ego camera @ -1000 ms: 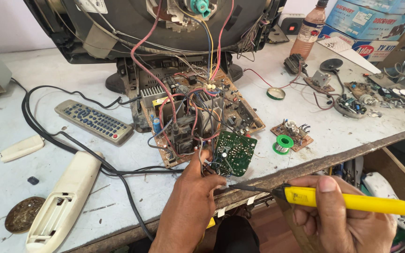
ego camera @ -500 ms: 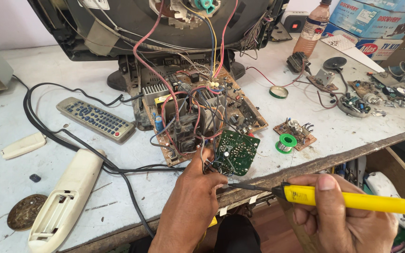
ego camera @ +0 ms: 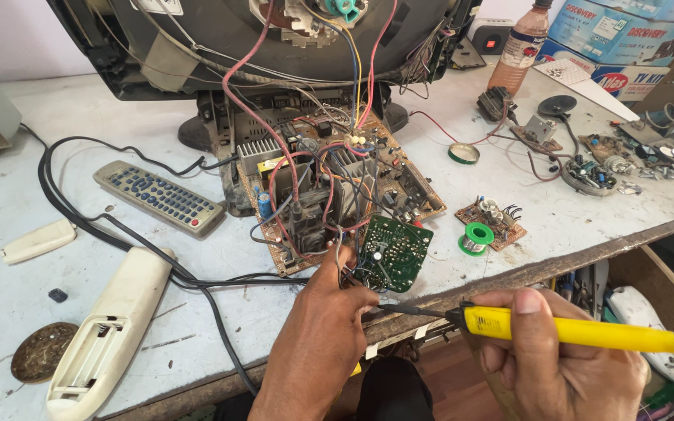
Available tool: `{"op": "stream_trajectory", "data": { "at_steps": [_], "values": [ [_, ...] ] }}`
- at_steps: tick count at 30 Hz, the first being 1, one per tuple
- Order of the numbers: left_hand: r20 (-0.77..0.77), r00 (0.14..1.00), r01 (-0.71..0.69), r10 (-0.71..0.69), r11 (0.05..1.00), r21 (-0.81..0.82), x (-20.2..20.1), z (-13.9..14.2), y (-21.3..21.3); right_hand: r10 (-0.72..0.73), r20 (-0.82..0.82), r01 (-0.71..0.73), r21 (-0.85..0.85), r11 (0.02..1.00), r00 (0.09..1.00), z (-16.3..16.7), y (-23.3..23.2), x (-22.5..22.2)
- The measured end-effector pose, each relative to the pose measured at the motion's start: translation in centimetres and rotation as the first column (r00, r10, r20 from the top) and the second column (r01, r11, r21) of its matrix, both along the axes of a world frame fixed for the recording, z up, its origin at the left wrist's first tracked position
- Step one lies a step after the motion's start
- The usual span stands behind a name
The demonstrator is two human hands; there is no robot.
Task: The person solders components on a green circuit board removed from an opened CRT television, holding the board with one hand and a soldering iron with the other. They position the board against the TV chassis, apply the iron to the board's underside, and feed solder while working on the connections.
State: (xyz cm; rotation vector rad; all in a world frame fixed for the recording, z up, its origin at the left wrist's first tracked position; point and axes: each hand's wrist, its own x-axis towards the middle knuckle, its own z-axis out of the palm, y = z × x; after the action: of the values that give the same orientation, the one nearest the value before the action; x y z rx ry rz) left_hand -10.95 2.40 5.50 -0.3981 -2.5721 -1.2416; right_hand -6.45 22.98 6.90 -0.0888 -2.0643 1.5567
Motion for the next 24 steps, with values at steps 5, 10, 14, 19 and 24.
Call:
{"op": "stream_trajectory", "data": {
  "at_steps": [5,10,14,19,24],
  "values": [
    [-0.03,1.0,0.003,-0.003,1.0,-0.003,0.0,-0.23,-0.01,0.019,-0.057,-0.015,0.083,0.996,0.998,-0.3,0.15,-0.12],
    [-0.034,0.999,-0.001,0.001,1.0,-0.009,-0.08,-0.17,0.17,-0.066,-0.005,0.066,0.217,0.974,0.998,0.23,0.21,-0.11],
    [0.004,1.0,-0.007,0.007,1.0,-0.017,-0.05,0.02,0.24,-0.077,0.038,0.064,0.278,0.958,0.996,0.62,0.34,-0.16],
    [-0.016,1.0,-0.013,0.013,1.0,-0.021,0.06,0.24,0.27,-0.01,-0.081,0.02,0.12,0.993,0.997,0.32,0.03,-0.22],
    [0.016,1.0,-0.022,0.022,0.999,-0.024,0.04,0.21,0.25,-0.035,-0.089,0.049,0.167,0.985,0.995,0.33,0.15,0.05]
  ]
}}
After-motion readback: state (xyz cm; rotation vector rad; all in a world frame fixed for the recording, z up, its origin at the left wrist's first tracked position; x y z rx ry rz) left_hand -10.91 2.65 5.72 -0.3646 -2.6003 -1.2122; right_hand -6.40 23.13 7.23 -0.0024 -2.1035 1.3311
